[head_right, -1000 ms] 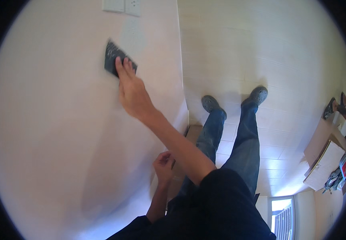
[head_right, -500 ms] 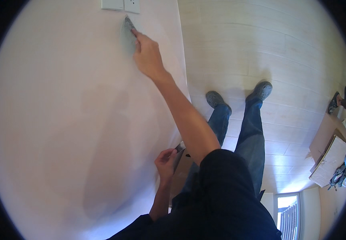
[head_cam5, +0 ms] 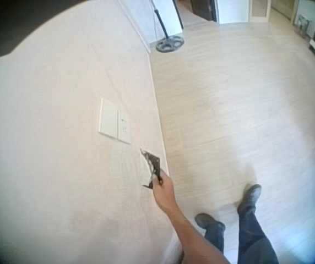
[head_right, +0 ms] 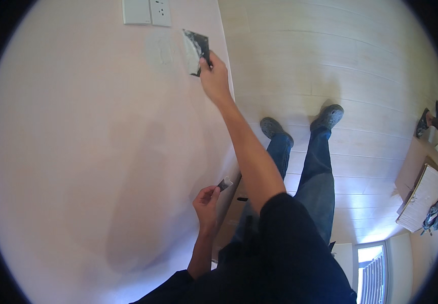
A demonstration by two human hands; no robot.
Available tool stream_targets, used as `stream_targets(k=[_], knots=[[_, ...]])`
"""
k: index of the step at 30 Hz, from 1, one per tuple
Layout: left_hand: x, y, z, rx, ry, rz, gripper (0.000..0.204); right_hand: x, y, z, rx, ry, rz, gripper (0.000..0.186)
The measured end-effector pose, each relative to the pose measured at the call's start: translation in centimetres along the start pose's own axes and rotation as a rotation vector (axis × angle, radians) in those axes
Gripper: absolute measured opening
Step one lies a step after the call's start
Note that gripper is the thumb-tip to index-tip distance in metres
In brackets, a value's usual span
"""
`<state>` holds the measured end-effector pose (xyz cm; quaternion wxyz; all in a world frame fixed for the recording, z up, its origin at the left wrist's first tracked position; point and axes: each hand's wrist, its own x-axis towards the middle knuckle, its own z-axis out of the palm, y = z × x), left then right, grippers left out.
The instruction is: The person mixes white filler on a countertop, transfers it to a hawk, and applies it with a putty knife to a hole in a wall near an electrical outlet. The person smooths the filler over the damaged area and cleans the putty knife at the sink.
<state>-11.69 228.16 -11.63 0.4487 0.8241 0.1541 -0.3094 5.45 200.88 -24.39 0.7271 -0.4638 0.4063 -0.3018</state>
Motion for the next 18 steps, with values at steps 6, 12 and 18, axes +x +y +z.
stream_targets(k=[6, 12, 18], knots=[[-0.7, -0.7, -0.7, -0.028, 0.027, -0.017, 0.012, 3.5, 2.3, 1.8, -0.182, -0.077, 0.047, 0.019], [-1.4, -1.1, -1.1, -0.071, 0.036, -0.038, 0.012, 2.3, -1.2, 2.9, -0.207, -0.095, 0.095, 0.018], [-2.3, -1.6, -1.1, -0.084, 0.046, -0.029, 0.012, 1.5, -3.5, 3.0, -0.223, -0.123, 0.031, 0.02]])
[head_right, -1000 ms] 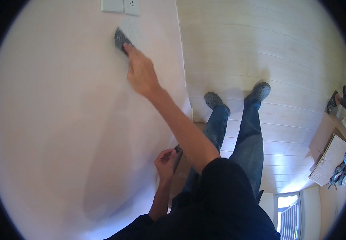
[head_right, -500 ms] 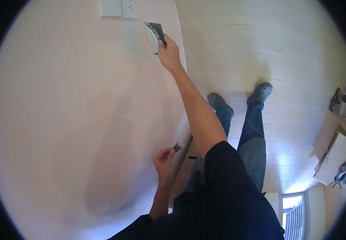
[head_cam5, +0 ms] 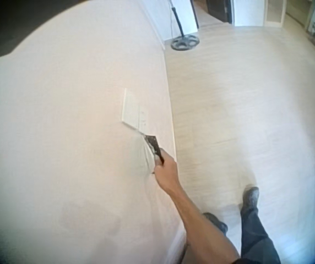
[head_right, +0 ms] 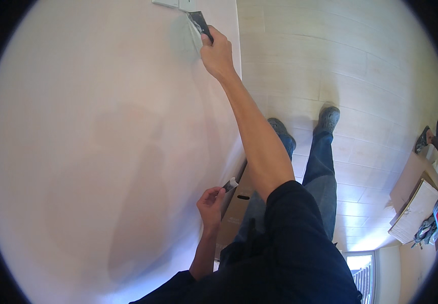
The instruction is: The person mixes white filler on a countertop, transfers it to a hawk, and applies it with a putty knife to a hole in a wall near an electrical outlet. The person smooths the filler over the damaged area and cleans the putty knife at the sink.
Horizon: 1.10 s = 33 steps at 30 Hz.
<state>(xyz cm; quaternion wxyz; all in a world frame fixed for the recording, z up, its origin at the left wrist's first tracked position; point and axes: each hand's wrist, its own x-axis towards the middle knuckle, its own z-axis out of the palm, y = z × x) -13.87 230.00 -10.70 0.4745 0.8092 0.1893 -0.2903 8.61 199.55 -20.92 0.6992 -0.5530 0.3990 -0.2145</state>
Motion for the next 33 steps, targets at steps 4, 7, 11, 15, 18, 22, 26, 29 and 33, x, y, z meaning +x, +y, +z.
stream_targets(k=[4, 7, 11, 15, 18, 22, 26, 29, 33], knots=[[-0.4, -0.5, 0.1, -0.03, 0.002, 0.006, 0.012, -0.9, -0.5, -0.3, -0.027, -0.018, -0.067, 0.028], [-0.4, -0.6, 0.2, -0.021, -0.005, -0.002, 0.012, -2.2, -0.2, -0.2, 0.037, -0.015, -0.228, 0.029], [-0.4, -0.5, 0.6, 0.035, -0.015, 0.016, 0.012, -5.6, 0.4, -0.8, 0.012, -0.065, -0.341, 0.029], [-0.6, 0.2, 1.3, 0.085, -0.029, 0.014, 0.011, -10.2, 0.8, -2.1, 0.12, -0.121, -0.29, 0.028], [-0.6, 0.7, 1.0, 0.082, -0.03, -0.003, 0.01, -10.3, 2.2, -2.4, 0.246, -0.062, -0.118, 0.025], [-0.6, 0.9, 0.9, 0.083, -0.009, 0.001, 0.01, -5.9, 4.7, -2.8, 0.457, 0.041, -0.023, 0.021], [-0.6, 0.2, 0.8, 0.064, -0.003, -0.007, 0.011, -2.6, 5.9, -2.7, 0.356, 0.008, 0.084, 0.025], [-1.1, -0.2, 0.8, 0.049, 0.016, -0.015, 0.011, -2.0, 5.6, -2.7, 0.339, -0.013, 0.026, 0.024], [-1.0, 0.2, 0.6, 0.03, 0.03, -0.031, 0.011, -1.5, 5.0, -2.6, 0.364, -0.018, 0.084, 0.024]])
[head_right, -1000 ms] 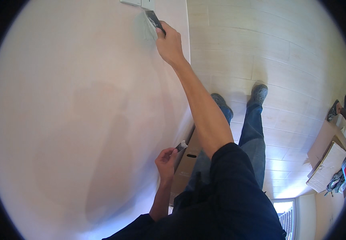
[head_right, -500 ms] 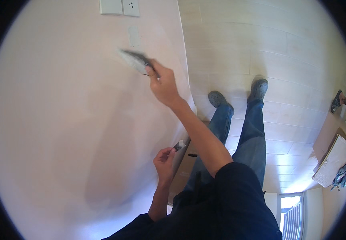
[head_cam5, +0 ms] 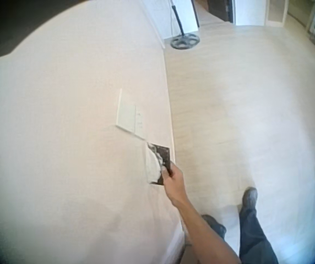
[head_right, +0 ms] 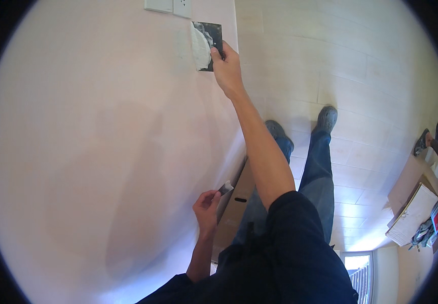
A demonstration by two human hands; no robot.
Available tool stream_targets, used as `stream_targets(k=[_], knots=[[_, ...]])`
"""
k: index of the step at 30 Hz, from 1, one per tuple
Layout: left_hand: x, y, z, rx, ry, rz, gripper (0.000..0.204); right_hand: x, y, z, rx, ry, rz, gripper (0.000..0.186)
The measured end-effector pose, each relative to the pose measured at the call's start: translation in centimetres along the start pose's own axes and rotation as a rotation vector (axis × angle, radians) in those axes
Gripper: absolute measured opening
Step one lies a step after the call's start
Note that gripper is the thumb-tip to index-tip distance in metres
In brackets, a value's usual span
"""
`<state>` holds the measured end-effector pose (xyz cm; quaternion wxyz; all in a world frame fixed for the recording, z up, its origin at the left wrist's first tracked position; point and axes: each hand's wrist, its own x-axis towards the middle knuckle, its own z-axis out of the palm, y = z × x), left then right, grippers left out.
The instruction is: The person mixes white filler on a countertop, transfers it to a hawk, and applies it with a putty knife to a hole in a wall near an electrical outlet. The person smooths the filler over the damaged area and cleans the putty knife at the sink.
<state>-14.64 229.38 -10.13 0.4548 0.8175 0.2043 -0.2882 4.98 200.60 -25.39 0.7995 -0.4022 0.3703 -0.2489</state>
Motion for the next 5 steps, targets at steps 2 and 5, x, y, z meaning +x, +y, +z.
stream_targets(k=[2, 5], knots=[[0.92, 0.32, -0.39, 0.002, -0.009, -0.009, 0.011, 0.34, 0.39, 0.16, 0.069, -0.007, 0.043, 0.025], [1.12, 1.03, -0.68, 0.089, -0.017, -0.025, 0.012, 0.38, 0.27, 0.35, 0.081, 0.036, 0.011, 0.022]])
